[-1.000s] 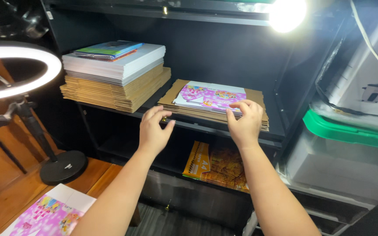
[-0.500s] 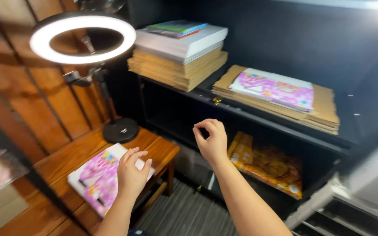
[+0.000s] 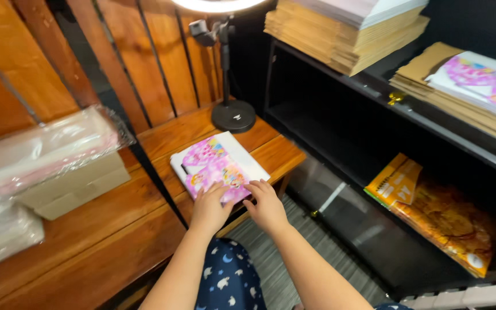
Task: The person repeatedly picks up small stacks of pink patterned papers from a wooden bench and places them onto a shelf. The person handles the papers by hand, moving them between the bench and the shelf multiple times.
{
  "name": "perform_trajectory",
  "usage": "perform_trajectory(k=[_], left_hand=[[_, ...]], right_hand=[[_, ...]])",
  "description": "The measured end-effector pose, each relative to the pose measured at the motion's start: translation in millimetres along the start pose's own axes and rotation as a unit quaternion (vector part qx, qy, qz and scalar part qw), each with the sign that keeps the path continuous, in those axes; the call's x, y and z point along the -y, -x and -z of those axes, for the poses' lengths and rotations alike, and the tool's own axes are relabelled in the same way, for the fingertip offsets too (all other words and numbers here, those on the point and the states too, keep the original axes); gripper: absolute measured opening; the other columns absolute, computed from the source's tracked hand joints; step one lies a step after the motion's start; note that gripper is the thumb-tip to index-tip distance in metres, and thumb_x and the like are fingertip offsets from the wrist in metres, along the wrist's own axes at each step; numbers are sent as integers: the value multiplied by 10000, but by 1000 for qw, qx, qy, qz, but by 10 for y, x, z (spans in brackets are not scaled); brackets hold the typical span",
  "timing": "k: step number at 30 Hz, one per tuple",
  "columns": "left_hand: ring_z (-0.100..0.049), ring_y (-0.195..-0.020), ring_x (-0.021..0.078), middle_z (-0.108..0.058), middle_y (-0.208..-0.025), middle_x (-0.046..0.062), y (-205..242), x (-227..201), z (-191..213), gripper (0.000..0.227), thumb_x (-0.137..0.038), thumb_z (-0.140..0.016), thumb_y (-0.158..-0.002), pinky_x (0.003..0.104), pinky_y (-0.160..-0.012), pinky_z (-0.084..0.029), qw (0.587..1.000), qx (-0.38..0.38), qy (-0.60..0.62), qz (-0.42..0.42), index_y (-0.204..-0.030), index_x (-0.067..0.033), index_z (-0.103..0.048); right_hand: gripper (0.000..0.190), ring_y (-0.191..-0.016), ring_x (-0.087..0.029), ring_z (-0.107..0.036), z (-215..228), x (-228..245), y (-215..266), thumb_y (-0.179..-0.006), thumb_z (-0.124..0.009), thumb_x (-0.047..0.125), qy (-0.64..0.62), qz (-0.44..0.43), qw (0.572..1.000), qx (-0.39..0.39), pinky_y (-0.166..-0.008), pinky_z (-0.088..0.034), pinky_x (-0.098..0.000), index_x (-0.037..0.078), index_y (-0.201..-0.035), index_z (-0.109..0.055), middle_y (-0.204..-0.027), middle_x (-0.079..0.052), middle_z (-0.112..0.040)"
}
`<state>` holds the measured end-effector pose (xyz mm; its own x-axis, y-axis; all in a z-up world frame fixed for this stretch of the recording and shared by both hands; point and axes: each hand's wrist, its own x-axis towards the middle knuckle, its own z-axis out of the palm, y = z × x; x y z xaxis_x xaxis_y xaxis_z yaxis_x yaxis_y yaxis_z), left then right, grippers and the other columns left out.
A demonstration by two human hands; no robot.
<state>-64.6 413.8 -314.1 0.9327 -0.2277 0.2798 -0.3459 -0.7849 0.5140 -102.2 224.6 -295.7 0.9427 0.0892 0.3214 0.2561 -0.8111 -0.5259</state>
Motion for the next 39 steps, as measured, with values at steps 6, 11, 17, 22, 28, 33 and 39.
perform_trajectory(k=[6,11,17,22,28,33,39], left_hand=[[-543,-1419,283,-662,-1414,112,88,-29,-14,439,-310,-744,-894,536,-1214,-322,999,39,-11,-2,-1290,-122,-714],[-515,-1440,297,-636,-1449,121,136,-52,-17,473,-293,-750,-889,534,-1216,-330,999,45,-14,6,-1321,-111,-697],[-541,-1413,297,-664,-1401,108,116,-18,-182,430,-279,-754,-877,513,-1191,-386,999,21,-16,25,-1272,-114,-715],[-580,-1372,272,-696,-1314,57,48,54,-364,372,-314,-737,-876,497,-1164,-424,999,2,-45,24,-1208,-147,-732],[-703,-1113,334,-688,-1111,63,32,30,-438,314,-324,-767,-822,534,-1079,-495,997,-40,-57,18,-1073,-140,-724],[-731,-897,369,-647,-1031,41,17,1,-433,304,-360,-781,-778,498,-896,-580,995,-66,-67,19,-1009,-171,-724],[-739,-916,396,-656,-1149,48,24,-22,-420,330,-385,-771,-793,488,-858,-601,995,-64,-67,23,-1088,-238,-782]], right_hand=[[549,-1449,-428,-451,-229,22,14,-898,-754,215,83,25,994,63,-1160,-453,-499,118,-1421,-620,-1458,-135,-601],[620,-1477,-378,-432,-295,-3,23,-861,-778,224,121,3,989,81,-1096,-525,-488,155,-1449,-594,-1496,-69,-575],[711,-1539,-316,-346,-265,38,44,-830,-805,234,118,-42,985,120,-1091,-539,-489,210,-1490,-542,-1558,15,-507],[724,-1535,-310,-350,-275,31,25,-808,-837,260,123,-39,985,117,-1144,-502,-455,206,-1471,-550,-1544,12,-513],[768,-1546,-352,-315,-225,110,27,-797,-850,270,130,-35,983,128,-1221,-415,-452,178,-1486,-523,-1551,-32,-491],[802,-1562,-342,-278,-201,90,26,-790,-853,295,112,-44,982,146,-1220,-412,-445,181,-1502,-502,-1577,-18,-462],[808,-1563,-352,-270,-159,148,64,-795,-850,299,110,-47,981,151,-1225,-411,-449,162,-1508,-496,-1592,-38,-446]])
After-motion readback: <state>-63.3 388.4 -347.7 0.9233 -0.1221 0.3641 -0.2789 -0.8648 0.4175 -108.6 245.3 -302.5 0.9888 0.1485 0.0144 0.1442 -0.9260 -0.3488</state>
